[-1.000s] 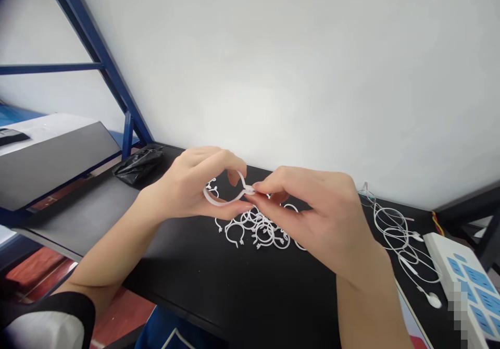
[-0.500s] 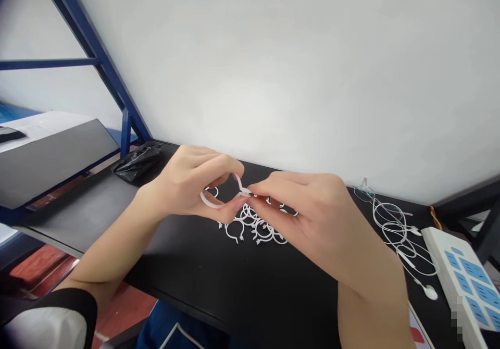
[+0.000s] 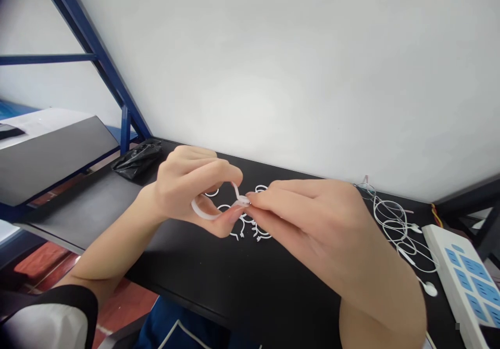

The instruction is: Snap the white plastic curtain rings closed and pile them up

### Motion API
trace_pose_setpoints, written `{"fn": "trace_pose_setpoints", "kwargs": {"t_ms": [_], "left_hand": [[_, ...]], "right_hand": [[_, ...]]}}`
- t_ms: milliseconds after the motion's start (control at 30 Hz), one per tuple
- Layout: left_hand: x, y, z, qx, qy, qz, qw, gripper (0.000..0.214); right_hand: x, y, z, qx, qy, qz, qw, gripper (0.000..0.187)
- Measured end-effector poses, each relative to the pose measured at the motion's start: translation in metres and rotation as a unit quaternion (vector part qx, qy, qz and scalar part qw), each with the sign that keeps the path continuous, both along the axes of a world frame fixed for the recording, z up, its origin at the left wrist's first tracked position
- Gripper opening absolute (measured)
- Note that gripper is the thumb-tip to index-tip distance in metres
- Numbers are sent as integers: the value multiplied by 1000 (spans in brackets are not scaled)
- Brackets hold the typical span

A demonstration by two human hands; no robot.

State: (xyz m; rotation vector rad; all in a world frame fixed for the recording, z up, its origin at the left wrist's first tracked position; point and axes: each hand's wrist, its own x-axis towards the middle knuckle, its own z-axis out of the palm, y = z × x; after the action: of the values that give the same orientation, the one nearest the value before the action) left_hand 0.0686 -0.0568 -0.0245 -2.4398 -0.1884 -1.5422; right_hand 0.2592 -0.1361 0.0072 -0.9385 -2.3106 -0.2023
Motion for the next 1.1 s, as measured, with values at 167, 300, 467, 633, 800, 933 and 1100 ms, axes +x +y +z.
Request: {"fn": "trace_pose_setpoints", "kwargs": {"t_ms": [167, 300, 467, 633, 800, 933, 1100], "left_hand": [[-2, 0, 1, -3, 13, 0, 1000, 10], [-2, -3, 2, -24, 16, -3, 1000, 10], [-2, -4, 1, -34, 17, -3, 999, 9], [-1, -2, 0, -23, 20, -3, 1000, 10], [-2, -2, 0, -26, 22, -7, 999, 11], [-3, -2, 1, -27, 27, -4, 999, 11], [-3, -3, 2, -34, 37, 4, 999, 11]], "right_hand": [[0, -1, 1, 15, -5, -11, 1000, 15], [1, 0, 1, 24, 6, -3, 1000, 12], [0, 2, 1, 29, 8, 1, 1000, 12], [0, 0, 6, 32, -12, 19, 999, 29], [-2, -1, 9, 44, -22, 18, 999, 35], [-5, -1, 12, 42, -30, 21, 998, 37], [-2, 0, 5, 37, 1, 15, 999, 35]]}}
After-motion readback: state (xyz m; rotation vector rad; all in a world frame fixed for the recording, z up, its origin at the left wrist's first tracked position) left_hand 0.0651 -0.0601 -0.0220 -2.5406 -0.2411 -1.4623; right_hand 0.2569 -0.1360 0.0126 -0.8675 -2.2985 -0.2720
